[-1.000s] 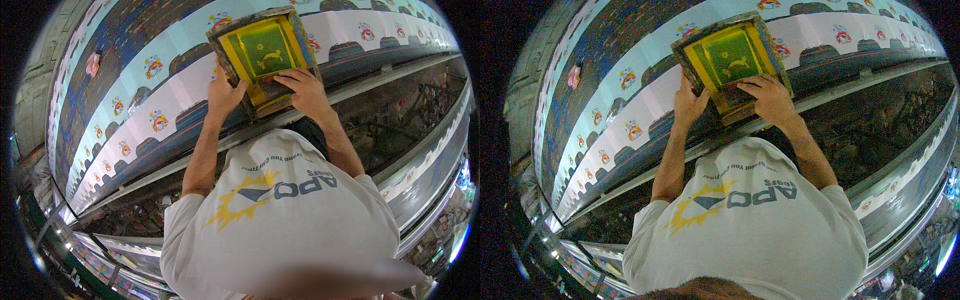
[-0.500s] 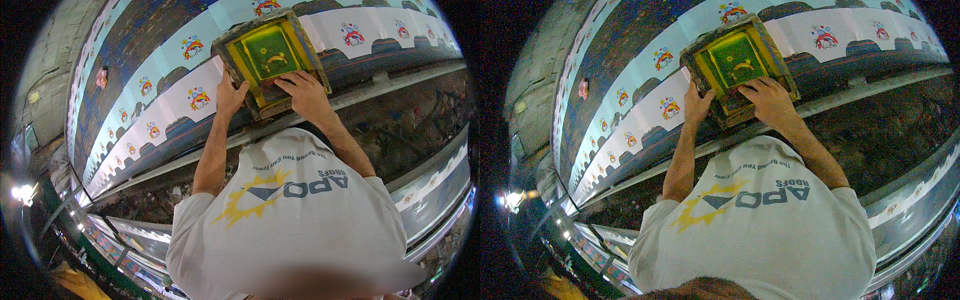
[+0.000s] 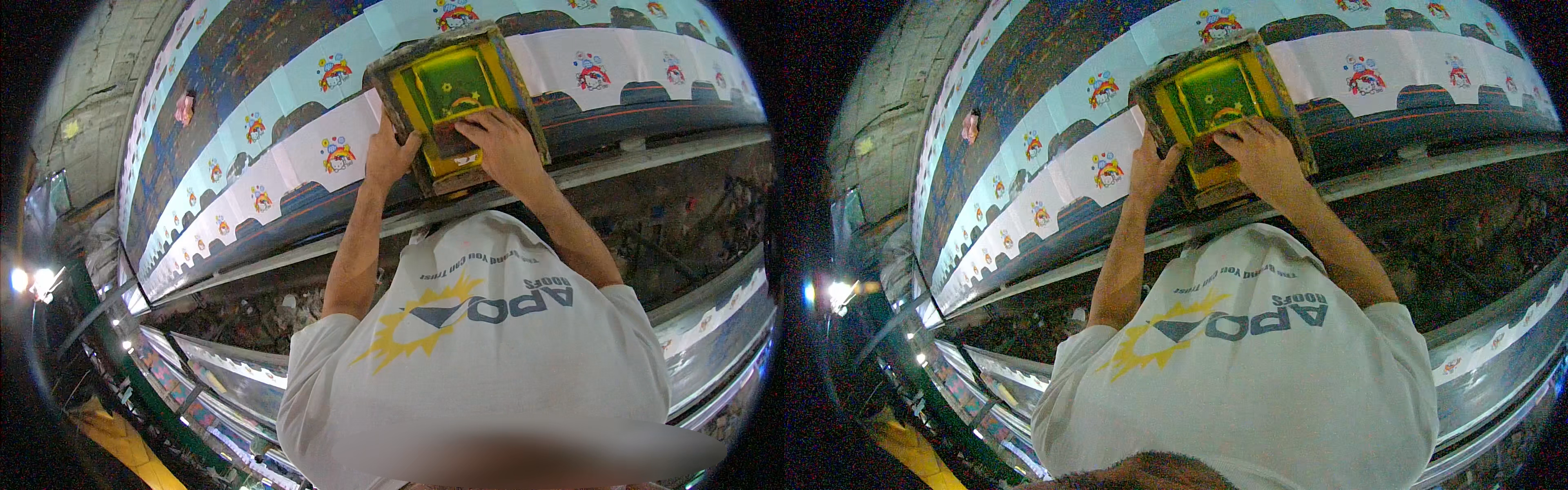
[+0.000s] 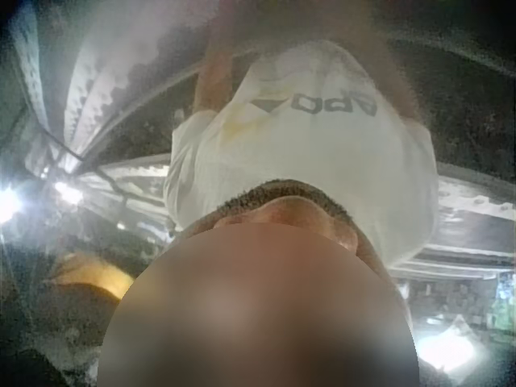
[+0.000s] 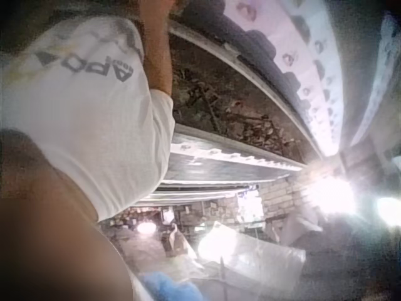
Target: The person holds a screen-printing frame and repeatedly rubs a squeegee across the mesh to transfer ink onto a moving sheet of printed paper. The person maintains steady pressure and alignment while the paper advances beneath the frame.
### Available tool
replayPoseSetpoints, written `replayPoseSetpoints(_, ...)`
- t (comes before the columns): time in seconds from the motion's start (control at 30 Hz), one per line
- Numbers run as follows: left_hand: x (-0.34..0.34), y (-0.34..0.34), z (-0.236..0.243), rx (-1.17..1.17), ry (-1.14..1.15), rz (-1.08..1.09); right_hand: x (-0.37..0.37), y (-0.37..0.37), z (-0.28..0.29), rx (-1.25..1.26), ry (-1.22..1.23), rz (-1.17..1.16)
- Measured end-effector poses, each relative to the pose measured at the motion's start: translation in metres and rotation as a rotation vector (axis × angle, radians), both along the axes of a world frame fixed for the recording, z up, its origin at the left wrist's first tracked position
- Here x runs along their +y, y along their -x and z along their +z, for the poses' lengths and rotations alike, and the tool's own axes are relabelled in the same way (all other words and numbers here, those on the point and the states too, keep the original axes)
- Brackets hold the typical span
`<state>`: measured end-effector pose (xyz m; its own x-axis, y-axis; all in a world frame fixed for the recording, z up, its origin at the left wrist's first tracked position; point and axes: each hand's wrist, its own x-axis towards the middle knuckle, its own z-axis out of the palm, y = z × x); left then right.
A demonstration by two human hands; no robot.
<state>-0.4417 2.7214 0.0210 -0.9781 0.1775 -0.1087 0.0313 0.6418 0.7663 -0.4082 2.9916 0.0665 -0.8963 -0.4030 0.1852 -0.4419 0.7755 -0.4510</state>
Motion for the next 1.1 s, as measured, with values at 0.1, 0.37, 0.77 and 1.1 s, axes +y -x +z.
replayPoseSetpoints(0.1, 0.002, -0.002, 0.003, -0.022, 0.046, 0.025, -0.007, 0.042, -0.004, -0.019, -0.019, -0.024)
replayPoseSetpoints(0.37, 0.014, -0.020, 0.011, 0.114, 0.292, 0.171, -0.005, 0.124, 0.010, -0.116, -0.048, 0.031)
replayPoseSetpoints(0.77, 0.024, -0.014, -0.016, 0.337, -0.161, 0.281, -0.009, 0.116, 0.006, -0.146, -0.127, 0.023)
replayPoseSetpoints(1.1, 0.041, -0.001, -0.025, 0.232, -0.351, 0.375, -0.011, -0.026, 0.018, -0.226, -0.119, -0.087)
